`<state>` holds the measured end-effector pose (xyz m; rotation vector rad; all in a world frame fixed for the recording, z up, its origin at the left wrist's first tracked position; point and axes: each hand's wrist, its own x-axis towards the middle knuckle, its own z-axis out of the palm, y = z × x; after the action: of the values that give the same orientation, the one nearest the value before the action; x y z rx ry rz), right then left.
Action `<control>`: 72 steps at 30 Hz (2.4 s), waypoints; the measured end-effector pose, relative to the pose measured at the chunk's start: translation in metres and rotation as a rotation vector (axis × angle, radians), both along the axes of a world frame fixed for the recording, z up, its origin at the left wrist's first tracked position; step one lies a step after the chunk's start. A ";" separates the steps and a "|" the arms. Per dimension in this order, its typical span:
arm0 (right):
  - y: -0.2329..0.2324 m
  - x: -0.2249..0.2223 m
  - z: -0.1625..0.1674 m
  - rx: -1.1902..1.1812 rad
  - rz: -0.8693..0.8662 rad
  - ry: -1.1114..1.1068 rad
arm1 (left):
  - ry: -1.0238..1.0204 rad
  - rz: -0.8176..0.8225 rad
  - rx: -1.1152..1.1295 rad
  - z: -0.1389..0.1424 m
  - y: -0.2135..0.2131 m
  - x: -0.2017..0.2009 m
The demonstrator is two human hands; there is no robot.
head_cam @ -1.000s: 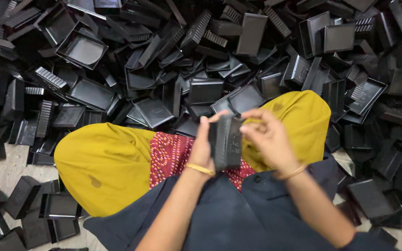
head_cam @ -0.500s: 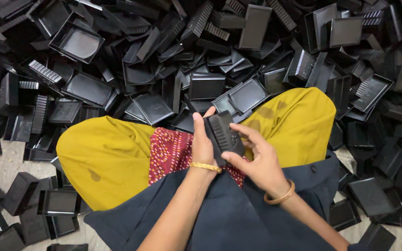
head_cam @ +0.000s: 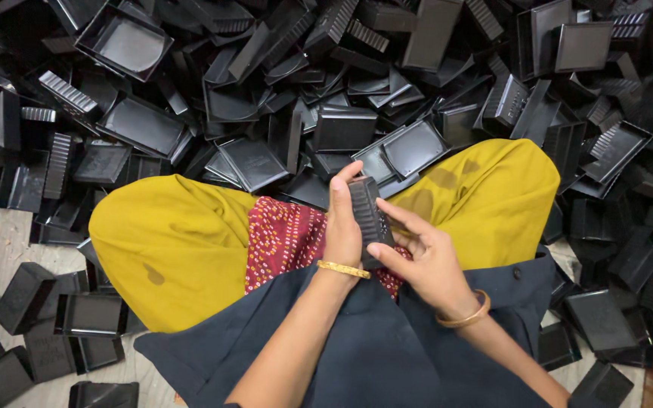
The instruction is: The person sits on the floor among a large pile of black plastic boxes, picks up bases and lids one at a time, fits lids onto the bases, and places some assembled boxes into a cardboard box. They continue fitting lids onto bases throughout the episode.
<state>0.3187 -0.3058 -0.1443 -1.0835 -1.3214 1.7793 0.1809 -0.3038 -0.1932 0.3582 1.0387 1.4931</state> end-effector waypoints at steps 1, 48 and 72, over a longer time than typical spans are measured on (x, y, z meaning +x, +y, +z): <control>0.001 0.002 0.000 -0.012 -0.002 0.006 | 0.012 0.011 0.022 0.000 0.000 -0.001; 0.059 -0.061 0.003 0.318 0.169 -0.458 | -0.444 0.223 0.101 -0.005 0.025 -0.121; 0.044 -0.018 0.000 -0.390 0.378 0.194 | 0.756 -0.176 0.249 -0.010 0.020 -0.108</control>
<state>0.3003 -0.2623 -0.1443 -0.8622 -1.1413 2.4331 0.0733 -0.2841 -0.2028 1.2262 1.3542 1.3452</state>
